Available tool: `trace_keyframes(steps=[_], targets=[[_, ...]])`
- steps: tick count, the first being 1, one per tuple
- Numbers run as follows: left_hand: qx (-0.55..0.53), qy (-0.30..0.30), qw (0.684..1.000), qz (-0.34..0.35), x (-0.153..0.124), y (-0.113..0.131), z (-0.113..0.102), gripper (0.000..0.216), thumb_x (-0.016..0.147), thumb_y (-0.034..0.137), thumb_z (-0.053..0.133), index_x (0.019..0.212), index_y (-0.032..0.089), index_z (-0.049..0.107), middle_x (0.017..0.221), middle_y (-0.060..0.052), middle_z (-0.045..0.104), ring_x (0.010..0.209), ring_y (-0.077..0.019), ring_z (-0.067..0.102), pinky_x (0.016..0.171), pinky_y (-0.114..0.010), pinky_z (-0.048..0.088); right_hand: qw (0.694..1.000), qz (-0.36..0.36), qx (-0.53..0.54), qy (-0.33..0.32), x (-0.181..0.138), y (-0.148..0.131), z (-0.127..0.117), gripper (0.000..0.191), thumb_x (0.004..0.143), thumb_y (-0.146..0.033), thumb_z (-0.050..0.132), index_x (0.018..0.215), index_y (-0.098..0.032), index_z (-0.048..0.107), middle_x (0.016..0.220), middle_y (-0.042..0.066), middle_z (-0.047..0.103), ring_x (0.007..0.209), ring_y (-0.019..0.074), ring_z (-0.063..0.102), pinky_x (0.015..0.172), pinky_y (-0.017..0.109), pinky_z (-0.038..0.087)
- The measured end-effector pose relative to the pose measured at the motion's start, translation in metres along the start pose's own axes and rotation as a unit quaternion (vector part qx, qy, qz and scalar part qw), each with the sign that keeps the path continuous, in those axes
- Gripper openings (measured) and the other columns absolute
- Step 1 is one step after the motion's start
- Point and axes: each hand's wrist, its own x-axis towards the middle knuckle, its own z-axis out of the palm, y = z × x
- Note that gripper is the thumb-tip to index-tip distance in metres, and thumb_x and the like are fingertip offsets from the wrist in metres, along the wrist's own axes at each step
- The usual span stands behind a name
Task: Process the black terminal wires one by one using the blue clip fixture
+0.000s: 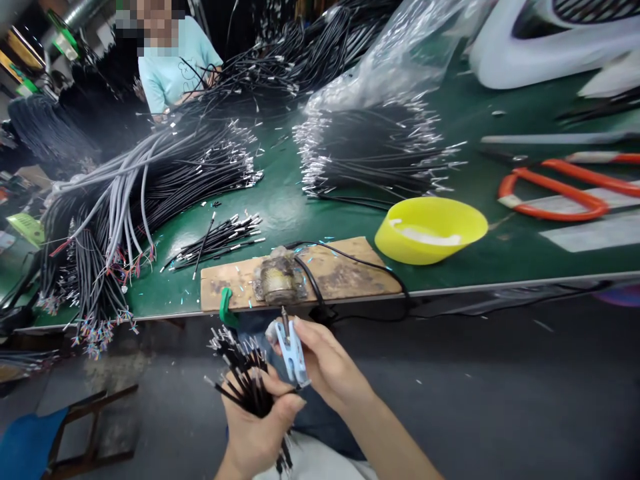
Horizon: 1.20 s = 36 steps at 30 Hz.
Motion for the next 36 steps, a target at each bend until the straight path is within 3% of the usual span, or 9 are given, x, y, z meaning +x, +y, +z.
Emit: trace_keyframes(steps=[5,8,11,14,19,22,26,29,36], targets=[[-0.017,0.015,0.999,-0.023,-0.002,-0.003,-0.001,0.018,0.061,0.034,0.075,0.057,0.019,0.065,0.059,-0.003,0.062,0.057,-0.0183,0.057,0.058,-0.031,0.048,0.997,0.049,0.064,-0.009,0.001,0.01,-0.005,0.045,0.065,-0.06,0.066,0.071,-0.016,0.07,0.052,0.001,0.062,0.047,0.0153,0.056,0.047,0.027,0.044],[-0.023,0.019,0.999,-0.026,-0.005,-0.004,-0.004,0.016,0.061,0.031,0.075,0.06,0.018,0.067,0.063,-0.003,0.063,0.06,-0.0183,0.059,0.061,-0.03,0.048,0.997,0.037,0.065,0.035,-0.001,0.013,-0.008,0.044,0.06,-0.059,0.071,0.068,-0.017,0.07,0.054,0.001,0.062,0.051,0.0151,0.055,0.051,0.027,0.045],[-0.026,0.02,0.999,-0.035,-0.006,-0.005,-0.007,0.017,0.06,0.032,0.076,0.061,0.017,0.068,0.066,-0.004,0.064,0.064,-0.0188,0.06,0.066,-0.031,0.048,0.997,0.002,0.021,0.068,-0.007,0.016,-0.013,0.041,0.059,-0.057,0.073,0.059,-0.017,0.066,0.053,0.0,0.058,0.052,0.0144,0.052,0.052,0.026,0.042],[-0.037,0.006,0.998,-0.055,-0.008,-0.008,-0.009,0.023,0.059,0.038,0.076,0.057,0.017,0.066,0.06,-0.004,0.061,0.06,-0.0171,0.057,0.063,-0.03,0.048,0.997,-0.034,-0.062,0.04,-0.018,0.02,-0.02,0.042,0.066,-0.055,0.069,0.052,-0.016,0.059,0.05,-0.001,0.051,0.049,0.012,0.044,0.049,0.024,0.038],[-0.072,-0.029,0.988,-0.134,-0.016,-0.02,-0.01,0.045,0.063,0.06,0.066,0.056,0.016,0.057,0.048,0.002,0.047,0.035,-0.0055,0.035,0.034,-0.021,0.032,0.98,-0.084,-0.182,-0.002,-0.036,0.026,-0.024,0.038,0.066,-0.054,0.068,0.066,-0.016,0.066,0.06,0.002,0.053,0.055,0.0137,0.047,0.051,0.025,0.041],[-0.088,-0.036,0.979,-0.179,-0.023,-0.028,-0.009,0.048,0.062,0.064,0.064,0.058,0.018,0.05,0.042,0.006,0.037,0.03,-0.0038,0.029,0.031,-0.02,0.025,0.969,-0.12,-0.213,-0.026,-0.042,0.026,-0.017,0.035,0.064,-0.051,0.072,0.073,-0.016,0.07,0.071,0.005,0.059,0.063,0.0171,0.054,0.056,0.028,0.046],[-0.103,-0.03,0.973,-0.206,-0.027,-0.028,-0.007,0.046,0.065,0.061,0.064,0.057,0.019,0.047,0.038,0.009,0.03,0.03,-0.0035,0.025,0.031,-0.02,0.025,0.93,-0.225,-0.291,0.0,-0.045,0.025,-0.007,0.018,0.071,-0.037,0.071,0.065,-0.02,0.071,0.064,0.005,0.063,0.063,0.0197,0.056,0.06,0.032,0.046],[-0.112,-0.029,0.971,-0.21,-0.026,-0.024,-0.009,0.044,0.065,0.058,0.065,0.055,0.019,0.049,0.039,0.008,0.032,0.031,-0.0037,0.026,0.032,-0.02,0.025,0.897,-0.301,-0.321,0.036,-0.045,0.022,-0.006,0.021,0.074,-0.03,0.069,0.055,-0.021,0.065,0.052,0.002,0.056,0.053,0.0173,0.049,0.051,0.029,0.041],[-0.112,-0.019,0.971,-0.212,-0.024,-0.025,-0.011,0.044,0.06,0.061,0.067,0.058,0.02,0.052,0.044,0.006,0.043,0.031,-0.0033,0.028,0.031,-0.02,0.026,0.937,-0.242,-0.24,0.071,-0.045,0.017,-0.02,0.021,0.074,-0.04,0.068,0.069,-0.02,0.065,0.062,0.002,0.054,0.058,0.0165,0.05,0.051,0.026,0.042]])
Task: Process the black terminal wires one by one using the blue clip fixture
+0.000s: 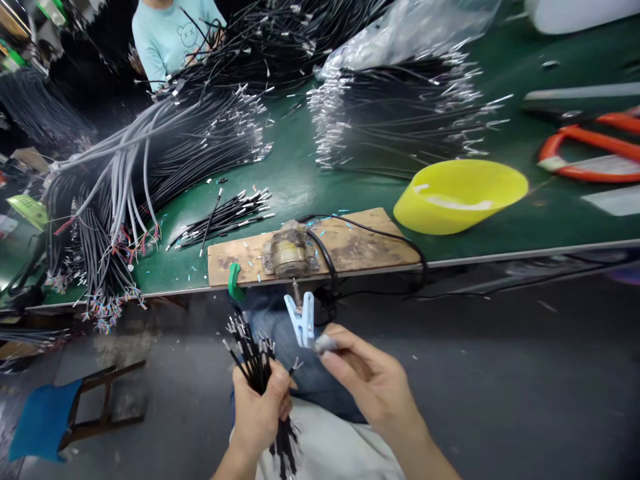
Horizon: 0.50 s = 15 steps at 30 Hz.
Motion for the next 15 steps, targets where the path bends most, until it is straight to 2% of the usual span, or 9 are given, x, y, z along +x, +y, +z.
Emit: trace_keyframes(steps=[4,6,9,11,15], targets=[[0.04,-0.026,0.999,0.011,-0.002,0.006,0.0,0.044,0.064,0.061,0.065,0.052,0.019,0.053,0.037,0.007,0.034,0.031,-0.005,0.027,0.031,-0.022,0.024,0.993,-0.015,-0.051,-0.104,-0.002,0.004,0.001,0.016,0.072,-0.036,0.07,0.072,-0.02,0.07,0.063,0.004,0.059,0.061,0.0188,0.053,0.056,0.029,0.044],[0.063,-0.04,0.997,0.029,-0.002,0.013,-0.001,0.042,0.067,0.058,0.065,0.053,0.019,0.056,0.037,0.006,0.036,0.031,-0.0061,0.029,0.031,-0.022,0.024,0.99,-0.05,-0.068,-0.116,-0.002,0.002,0.004,0.01,0.075,-0.029,0.068,0.068,-0.021,0.07,0.061,0.004,0.062,0.06,0.019,0.054,0.057,0.031,0.044],[0.112,-0.044,0.99,0.071,-0.001,0.024,-0.003,0.035,0.069,0.049,0.067,0.053,0.019,0.06,0.04,0.003,0.044,0.035,-0.0097,0.037,0.035,-0.025,0.032,0.988,-0.105,-0.075,-0.081,-0.001,-0.003,0.006,0.008,0.072,-0.018,0.069,0.065,-0.021,0.07,0.056,0.004,0.064,0.053,0.0183,0.054,0.053,0.032,0.044],[0.13,-0.025,0.986,0.1,0.0,0.028,-0.004,0.027,0.067,0.042,0.071,0.053,0.02,0.063,0.046,0.0,0.052,0.041,-0.0133,0.046,0.042,-0.027,0.04,0.987,-0.126,-0.081,-0.052,0.0,-0.006,0.005,0.009,0.07,-0.014,0.069,0.063,-0.021,0.069,0.054,0.003,0.063,0.051,0.0175,0.053,0.05,0.031,0.043],[0.151,0.004,0.977,0.151,-0.001,0.029,-0.005,0.015,0.066,0.031,0.073,0.057,0.02,0.067,0.054,-0.005,0.061,0.05,-0.0184,0.054,0.05,-0.031,0.047,0.991,-0.103,-0.085,-0.004,0.001,-0.005,-0.001,0.01,0.072,-0.018,0.068,0.062,-0.021,0.067,0.054,0.002,0.058,0.052,0.0167,0.051,0.05,0.028,0.042]])
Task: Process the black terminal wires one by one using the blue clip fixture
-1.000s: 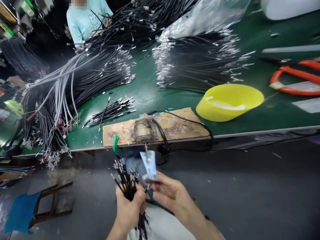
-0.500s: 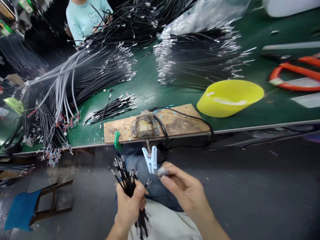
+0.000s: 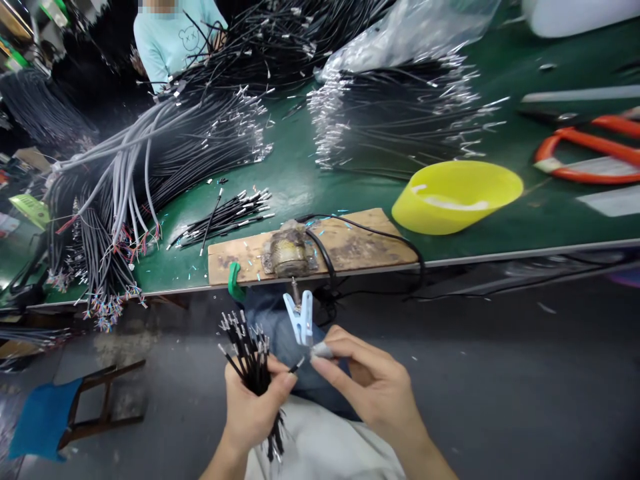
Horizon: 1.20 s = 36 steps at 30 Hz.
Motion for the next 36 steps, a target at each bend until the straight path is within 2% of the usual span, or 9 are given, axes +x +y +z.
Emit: trace_keyframes(steps=[4,9,16,20,24,31,36], targets=[[0.009,0.012,1.0,0.009,-0.004,-0.003,0.001,0.012,0.065,0.029,0.074,0.059,0.02,0.069,0.055,-0.005,0.063,0.05,-0.0193,0.056,0.051,-0.032,0.048,0.999,0.033,0.0,0.018,-0.002,0.004,-0.002,0.013,0.073,-0.026,0.068,0.062,-0.02,0.066,0.055,0.002,0.056,0.053,0.0169,0.05,0.05,0.028,0.042],[0.004,0.052,0.999,-0.007,-0.01,-0.006,0.002,0.011,0.061,0.028,0.077,0.059,0.019,0.07,0.062,-0.006,0.067,0.052,-0.0195,0.059,0.053,-0.031,0.049,0.998,0.048,0.011,-0.026,-0.007,0.004,0.004,0.015,0.075,-0.031,0.066,0.064,-0.021,0.068,0.054,0.002,0.057,0.052,0.017,0.051,0.05,0.028,0.042],[-0.036,-0.013,0.999,-0.023,-0.005,-0.002,0.004,0.024,0.065,0.039,0.072,0.053,0.02,0.065,0.049,0.0,0.054,0.048,-0.0141,0.049,0.05,-0.028,0.043,0.997,0.056,0.001,-0.054,-0.01,0.004,0.006,0.011,0.077,-0.03,0.064,0.077,-0.021,0.071,0.06,0.003,0.061,0.055,0.0179,0.055,0.054,0.028,0.047],[-0.082,-0.028,0.993,-0.076,-0.003,-0.004,0.004,0.035,0.061,0.049,0.072,0.05,0.018,0.06,0.045,0.002,0.048,0.042,-0.01,0.041,0.043,-0.025,0.037,0.996,0.041,0.008,-0.077,-0.007,0.003,0.006,0.017,0.077,-0.033,0.064,0.067,-0.02,0.068,0.057,0.004,0.06,0.055,0.0181,0.054,0.052,0.028,0.045],[-0.113,-0.043,0.984,-0.128,-0.005,-0.008,0.006,0.043,0.06,0.056,0.07,0.054,0.016,0.057,0.041,0.005,0.039,0.033,-0.0055,0.031,0.035,-0.022,0.025,0.991,0.094,0.043,-0.082,-0.007,0.002,0.008,0.026,0.077,-0.042,0.063,0.063,-0.02,0.066,0.058,0.004,0.059,0.056,0.0177,0.054,0.053,0.028,0.045],[-0.145,-0.051,0.975,-0.16,-0.006,-0.012,0.007,0.048,0.057,0.06,0.07,0.053,0.016,0.053,0.04,0.006,0.037,0.032,-0.0045,0.031,0.034,-0.022,0.027,0.962,0.197,0.16,-0.099,-0.022,0.024,0.013,0.029,0.075,-0.047,0.064,0.073,-0.017,0.064,0.065,0.002,0.058,0.058,0.0146,0.053,0.053,0.024,0.043],[-0.17,-0.061,0.968,-0.175,-0.006,-0.015,0.008,0.048,0.057,0.061,0.07,0.055,0.017,0.05,0.041,0.006,0.036,0.032,-0.0032,0.028,0.034,-0.021,0.024,0.949,0.238,0.18,-0.101,-0.025,0.031,0.013,0.033,0.072,-0.049,0.065,0.07,-0.017,0.062,0.06,0.0,0.051,0.053,0.0123,0.046,0.048,0.023,0.039]])
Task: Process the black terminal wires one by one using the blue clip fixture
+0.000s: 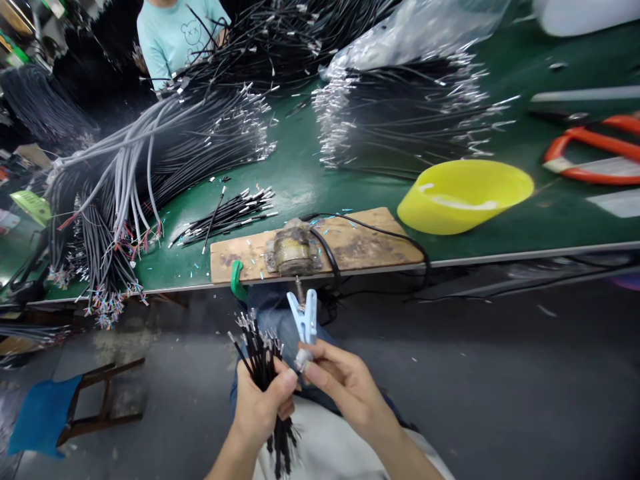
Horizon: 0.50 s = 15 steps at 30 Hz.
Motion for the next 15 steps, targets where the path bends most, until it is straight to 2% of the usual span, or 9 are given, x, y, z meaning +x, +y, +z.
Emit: trace_keyframes(steps=[7,11,15], targets=[[-0.025,-0.016,1.0,-0.007,0.004,-0.01,-0.003,0.046,0.06,0.057,0.071,0.057,0.017,0.049,0.042,0.007,0.037,0.031,-0.0019,0.028,0.033,-0.019,0.022,0.999,0.035,0.008,-0.007,-0.001,-0.008,0.001,0.038,0.07,-0.053,0.066,0.067,-0.015,0.06,0.059,-0.001,0.048,0.053,0.0113,0.041,0.049,0.023,0.032],[-0.032,-0.008,0.999,-0.003,0.003,-0.017,-0.002,0.045,0.062,0.056,0.07,0.057,0.015,0.051,0.038,0.008,0.034,0.03,-0.0017,0.028,0.033,-0.019,0.02,0.993,0.083,0.076,0.029,0.001,-0.015,0.014,0.038,0.068,-0.051,0.069,0.061,-0.016,0.057,0.054,-0.004,0.04,0.05,0.0094,0.033,0.047,0.022,0.028],[-0.05,0.013,0.999,0.001,0.003,-0.02,-0.001,0.045,0.062,0.059,0.069,0.06,0.018,0.048,0.04,0.009,0.037,0.029,-0.0015,0.025,0.032,-0.019,0.021,0.977,0.109,0.164,0.086,0.008,-0.022,0.025,0.04,0.06,-0.049,0.075,0.055,-0.017,0.052,0.049,-0.006,0.036,0.048,0.0086,0.03,0.045,0.022,0.029]])
